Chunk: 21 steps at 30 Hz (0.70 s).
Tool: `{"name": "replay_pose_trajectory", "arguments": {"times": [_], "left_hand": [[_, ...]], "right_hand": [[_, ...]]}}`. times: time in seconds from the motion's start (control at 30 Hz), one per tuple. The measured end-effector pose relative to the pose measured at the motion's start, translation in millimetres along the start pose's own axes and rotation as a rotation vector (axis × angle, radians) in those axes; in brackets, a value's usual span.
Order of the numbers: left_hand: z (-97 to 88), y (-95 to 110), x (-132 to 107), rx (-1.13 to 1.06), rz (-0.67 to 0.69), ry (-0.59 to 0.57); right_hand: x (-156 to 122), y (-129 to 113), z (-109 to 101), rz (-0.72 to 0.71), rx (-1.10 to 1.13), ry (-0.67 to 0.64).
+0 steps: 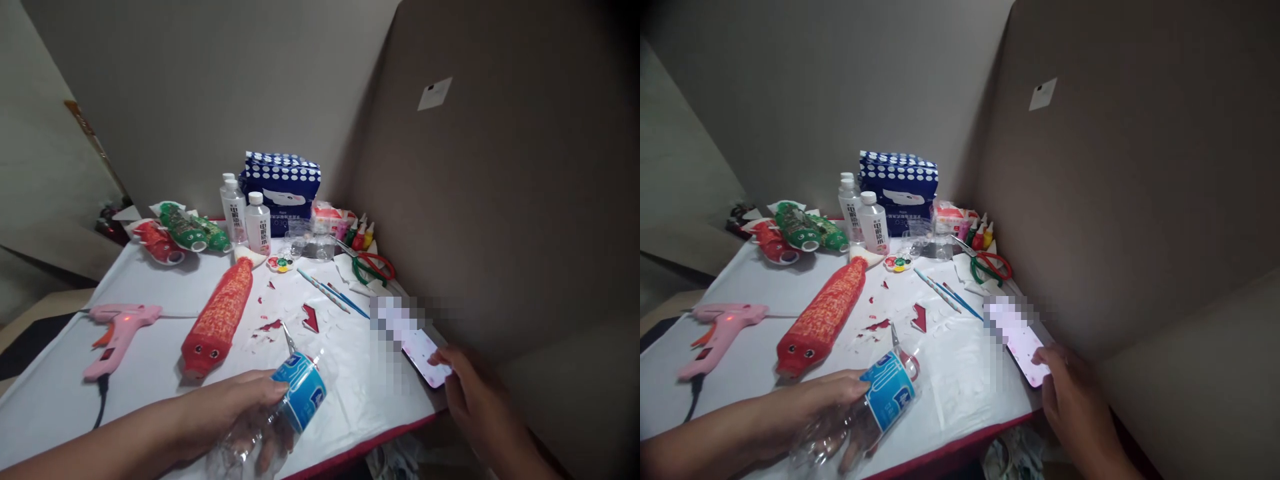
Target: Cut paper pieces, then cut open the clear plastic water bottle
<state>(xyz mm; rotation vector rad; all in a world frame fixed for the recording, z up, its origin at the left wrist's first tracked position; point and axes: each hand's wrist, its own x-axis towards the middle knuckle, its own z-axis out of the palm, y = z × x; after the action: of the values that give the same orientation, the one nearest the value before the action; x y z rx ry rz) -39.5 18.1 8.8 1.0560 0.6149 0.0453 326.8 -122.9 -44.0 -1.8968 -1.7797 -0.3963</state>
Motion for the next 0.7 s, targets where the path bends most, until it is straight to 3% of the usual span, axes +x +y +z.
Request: {"name": "replay_pose_trajectory", "arguments": {"times": [0.17,0.3,0.57,0.63,0.7], "left_hand": [[2.5,0.6,-1.1,0.008,0.013,0.007],[2.6,-0.1,-1.3,0.029,0.034,-0.001],[4.5,-0.3,-1.7,0.043,0.047,-0.014],[6.1,0.4,-2.6,0.049,0.061,-0.026],[6.9,0.9,-3.4,0.049,0.053,-0.024]], "right_hand": [[23.6,-9.2,2.3,0.124,0.081,-0.065],[22.5,-11.8,5.1,0.253,0.096,-0.151],[20.6,0.1,18.3,0.273,-0.039,-0.117],[27.0,-8.1,14.2,0.258,-0.065,-0.072],[32.7,-28.2,4.9,0.156,-0.023,0.02]]}}
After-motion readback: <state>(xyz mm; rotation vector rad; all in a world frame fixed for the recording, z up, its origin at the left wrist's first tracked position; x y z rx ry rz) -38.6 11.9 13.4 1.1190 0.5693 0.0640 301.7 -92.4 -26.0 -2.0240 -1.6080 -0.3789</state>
